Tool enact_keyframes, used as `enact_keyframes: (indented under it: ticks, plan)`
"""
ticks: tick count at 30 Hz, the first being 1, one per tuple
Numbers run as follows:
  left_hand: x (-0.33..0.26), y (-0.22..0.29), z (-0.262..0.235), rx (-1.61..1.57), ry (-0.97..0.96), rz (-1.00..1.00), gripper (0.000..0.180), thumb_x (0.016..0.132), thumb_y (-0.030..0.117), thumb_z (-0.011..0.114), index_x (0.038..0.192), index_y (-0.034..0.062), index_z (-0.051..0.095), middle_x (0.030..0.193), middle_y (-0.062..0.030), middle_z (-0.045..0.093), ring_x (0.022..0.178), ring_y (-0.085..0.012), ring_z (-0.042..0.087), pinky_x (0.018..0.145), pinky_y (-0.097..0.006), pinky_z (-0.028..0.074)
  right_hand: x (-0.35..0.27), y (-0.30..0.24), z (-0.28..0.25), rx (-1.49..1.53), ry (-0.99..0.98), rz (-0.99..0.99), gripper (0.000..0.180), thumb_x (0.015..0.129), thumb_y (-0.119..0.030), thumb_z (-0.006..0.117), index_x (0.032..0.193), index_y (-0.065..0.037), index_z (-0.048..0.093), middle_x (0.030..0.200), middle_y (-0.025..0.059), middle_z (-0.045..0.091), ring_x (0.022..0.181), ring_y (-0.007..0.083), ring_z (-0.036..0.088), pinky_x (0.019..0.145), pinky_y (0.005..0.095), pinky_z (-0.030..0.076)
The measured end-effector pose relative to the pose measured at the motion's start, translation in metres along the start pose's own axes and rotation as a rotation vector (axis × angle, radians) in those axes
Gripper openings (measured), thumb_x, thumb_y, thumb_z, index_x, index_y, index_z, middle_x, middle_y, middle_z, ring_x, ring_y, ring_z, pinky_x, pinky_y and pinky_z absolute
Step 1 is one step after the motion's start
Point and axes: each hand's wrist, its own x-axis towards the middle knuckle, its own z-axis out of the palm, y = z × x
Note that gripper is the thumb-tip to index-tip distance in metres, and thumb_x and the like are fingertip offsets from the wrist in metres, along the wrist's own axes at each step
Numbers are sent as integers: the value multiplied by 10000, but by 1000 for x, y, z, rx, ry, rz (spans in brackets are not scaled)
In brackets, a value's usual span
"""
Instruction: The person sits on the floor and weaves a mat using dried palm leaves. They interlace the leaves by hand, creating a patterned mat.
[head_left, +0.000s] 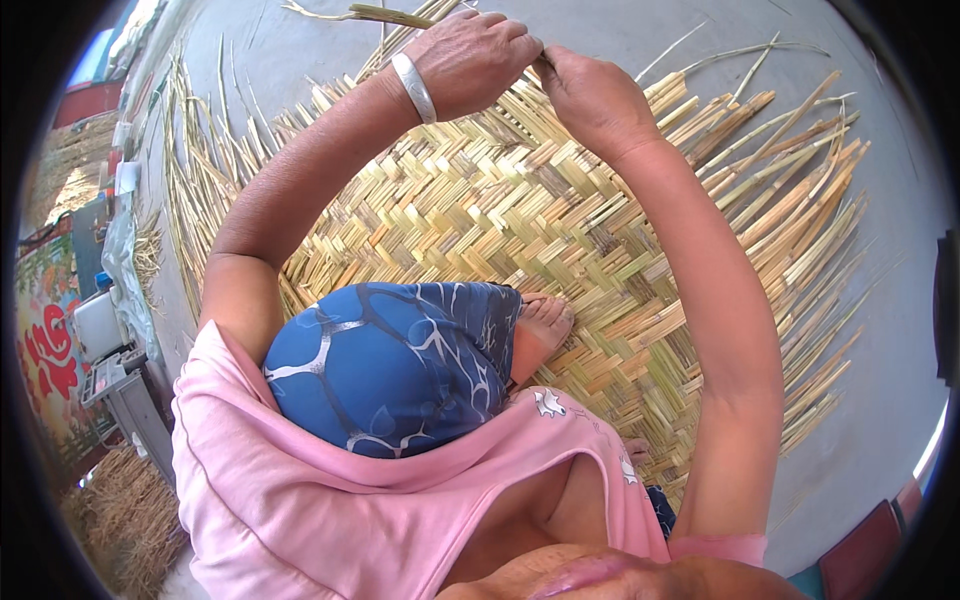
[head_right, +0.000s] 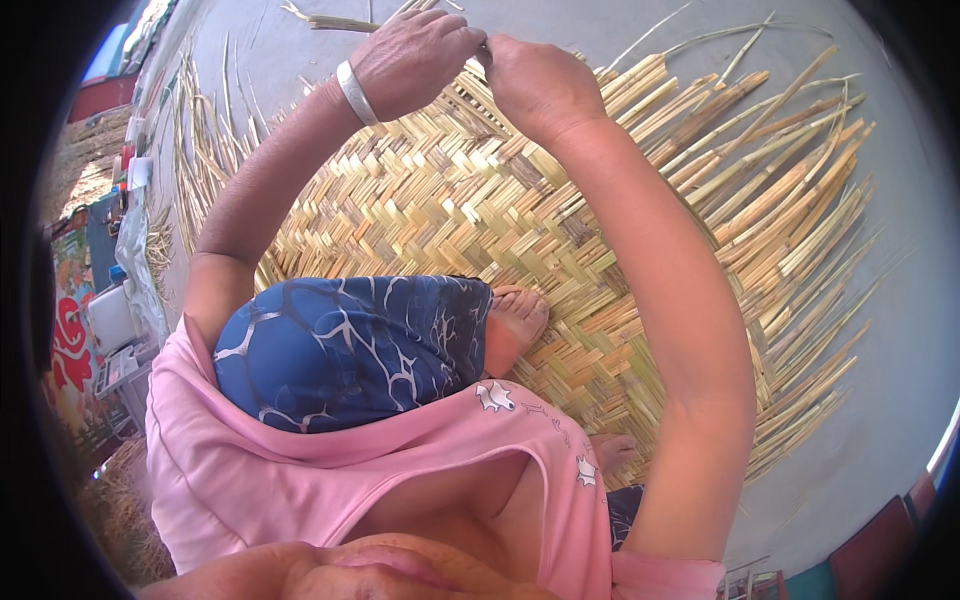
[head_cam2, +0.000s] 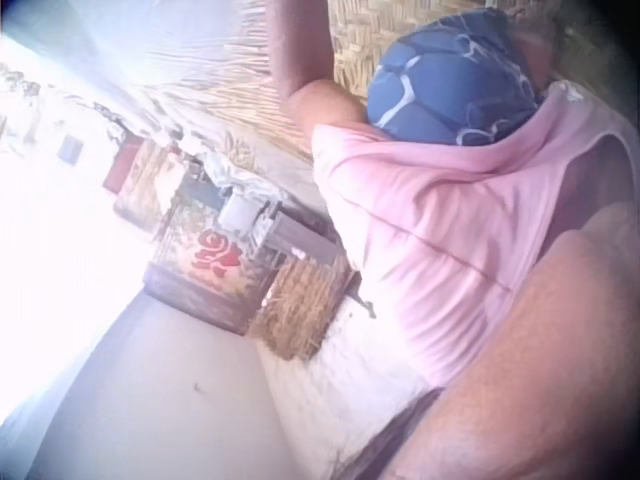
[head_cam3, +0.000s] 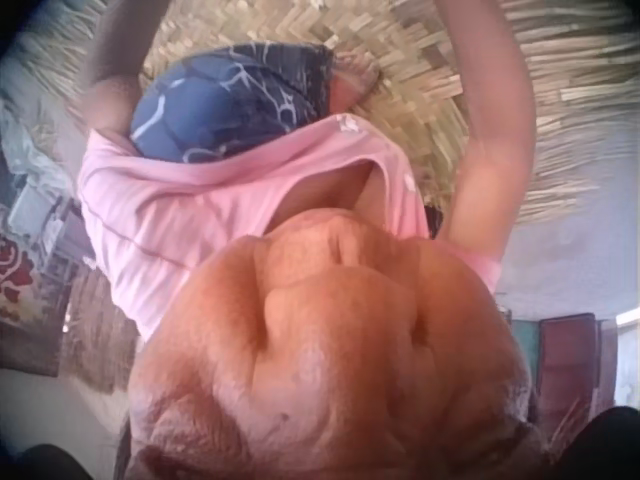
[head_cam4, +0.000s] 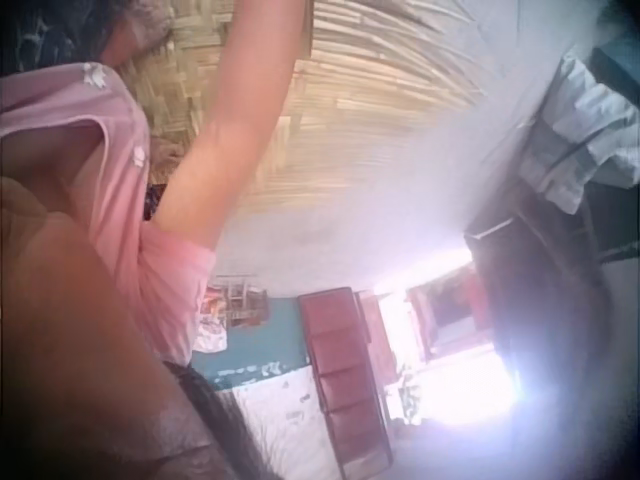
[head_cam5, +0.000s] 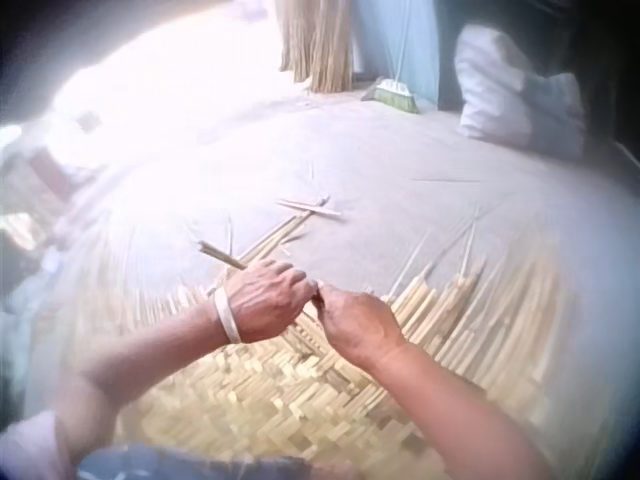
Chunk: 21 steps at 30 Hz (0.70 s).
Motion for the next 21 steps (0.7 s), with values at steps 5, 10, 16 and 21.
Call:
enact_keyframes:
  ticks: [5,10,16,21]
  plan:
    - [1,13,-5,-101,15,-91,107,955,160,600,1021,90,646,925,-63,683,939,-263,686,817,-420,526,-4,-7,-7,-94,-5,71,314,1028,-295,434,1133,-127,678,963,196,735,913,417,699,801,525,544]
    - [14,29,7,-271,211,-247,115,946,210,607,947,99,639,885,-73,690,863,-300,692,688,-448,542,-6,-10,-19,-235,18,138,285,1009,-238,437,1112,-118,674,946,198,738,911,409,707,798,525,546]
    - [25,36,2,-561,119,-412,155,970,181,549,981,77,663,944,-127,711,882,-355,678,728,-465,534,-15,-14,-25,-355,69,121,212,971,-164,478,1054,-92,659,910,197,742,869,393,726,753,502,570]
    - [16,38,12,-578,196,-285,183,988,168,519,1066,80,660,971,-132,715,919,-360,678,783,-470,539,-20,-9,-24,-402,89,83,184,966,-159,487,1027,-99,650,844,182,738,811,386,729,707,497,576]
